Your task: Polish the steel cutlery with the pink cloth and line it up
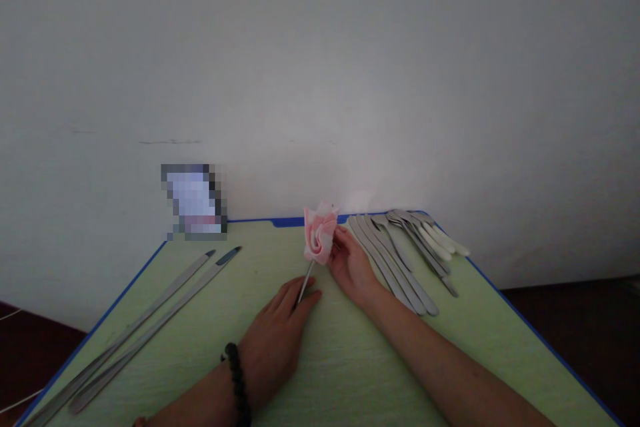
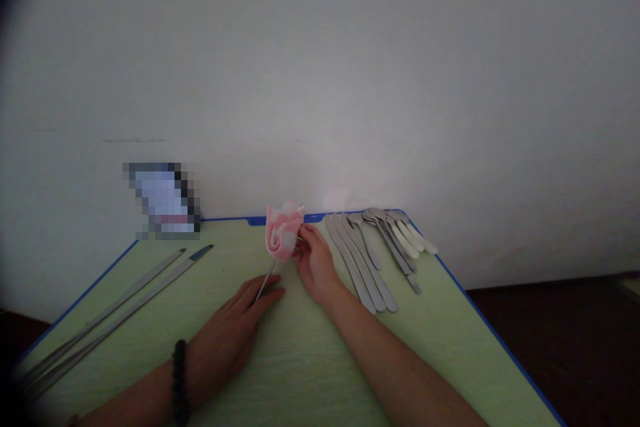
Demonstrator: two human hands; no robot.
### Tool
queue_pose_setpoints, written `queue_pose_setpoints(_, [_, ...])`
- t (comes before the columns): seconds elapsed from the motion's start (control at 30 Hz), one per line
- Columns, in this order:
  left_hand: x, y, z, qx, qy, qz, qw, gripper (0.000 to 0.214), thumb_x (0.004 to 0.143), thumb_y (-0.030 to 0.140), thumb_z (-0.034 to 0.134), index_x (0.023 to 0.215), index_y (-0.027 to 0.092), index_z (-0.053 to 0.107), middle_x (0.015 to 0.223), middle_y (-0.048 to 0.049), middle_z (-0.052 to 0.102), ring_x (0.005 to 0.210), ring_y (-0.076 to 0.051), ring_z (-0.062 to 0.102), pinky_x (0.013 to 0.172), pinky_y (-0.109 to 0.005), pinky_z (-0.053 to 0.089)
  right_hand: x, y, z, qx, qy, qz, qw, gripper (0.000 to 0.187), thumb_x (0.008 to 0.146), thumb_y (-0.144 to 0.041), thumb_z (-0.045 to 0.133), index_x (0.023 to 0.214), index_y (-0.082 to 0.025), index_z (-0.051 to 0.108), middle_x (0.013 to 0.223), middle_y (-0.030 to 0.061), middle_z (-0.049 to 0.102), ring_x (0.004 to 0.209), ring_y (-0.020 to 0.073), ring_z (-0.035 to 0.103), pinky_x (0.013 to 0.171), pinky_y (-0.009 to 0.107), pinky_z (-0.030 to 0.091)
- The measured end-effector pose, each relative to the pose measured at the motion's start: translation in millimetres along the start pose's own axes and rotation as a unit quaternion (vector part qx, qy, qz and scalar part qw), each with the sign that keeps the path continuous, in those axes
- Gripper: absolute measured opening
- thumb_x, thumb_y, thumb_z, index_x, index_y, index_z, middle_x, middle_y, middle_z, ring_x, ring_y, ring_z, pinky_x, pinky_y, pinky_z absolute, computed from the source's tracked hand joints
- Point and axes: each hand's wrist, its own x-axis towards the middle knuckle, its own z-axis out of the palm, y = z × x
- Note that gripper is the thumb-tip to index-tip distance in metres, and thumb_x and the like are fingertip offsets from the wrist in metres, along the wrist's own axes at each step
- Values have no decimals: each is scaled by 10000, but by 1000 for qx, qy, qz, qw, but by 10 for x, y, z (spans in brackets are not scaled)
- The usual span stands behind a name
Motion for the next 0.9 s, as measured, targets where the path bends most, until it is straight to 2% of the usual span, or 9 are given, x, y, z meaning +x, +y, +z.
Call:
queue_pose_setpoints(0.2, [0, 8, -5, 4, 15, 4, 1000, 621, 701, -68, 372, 1273, 141, 490, 1377, -137, 469, 1301, -241, 396, 1060, -467, 394, -73, 3, 67, -46, -36, -3, 998, 188, 691, -307, 740, 771, -211, 600, 705, -39, 632, 657, 106, 557, 639, 228, 445])
queue_pose_setpoints(0.43, [-15, -14, 26, 26, 14, 12, 999, 618, 712, -66, 400, 1287, 144, 480, 1388, -148, 454, 1311, -257, 383, 1059, -473, 389, -58, 5, 46, -68, -60, 51, 995, 213, 671, -308, 761, 759, -165, 631, 717, -6, 667, 663, 122, 592, 687, 268, 472])
queue_pose_setpoints(0.67, [-7, 0, 15, 19, -15, -11, 1000, 675, 678, -80, 398, 1298, 172, 479, 1364, -142, 467, 1296, -260, 406, 1048, -466, 394, -107, -16, 42, -166, -160, 109, 967, 227, 695, -345, 734, 778, -138, 687, 723, 17, 677, 660, 119, 589, 679, 251, 462])
queue_pose_setpoints(0.77, [-8, 9, 17, 33, -22, -10, 999, 696, 670, -85, 400, 1305, 191, 473, 1364, -132, 468, 1297, -265, 406, 1041, -467, 402, -120, -3, 52, -178, -147, 90, 969, 231, 693, -361, 726, 736, -138, 683, 705, 7, 668, 630, 111, 569, 653, 242, 448])
queue_pose_setpoints(0.9, [-26, 10, 47, 63, -16, -5, 998, 701, 678, -84, 391, 1309, 214, 452, 1407, -119, 437, 1319, -267, 384, 1029, -473, 412, -98, 26, 59, -141, -75, 40, 986, 215, 695, -354, 712, 677, -147, 655, 653, -13, 634, 614, 107, 540, 635, 237, 432])
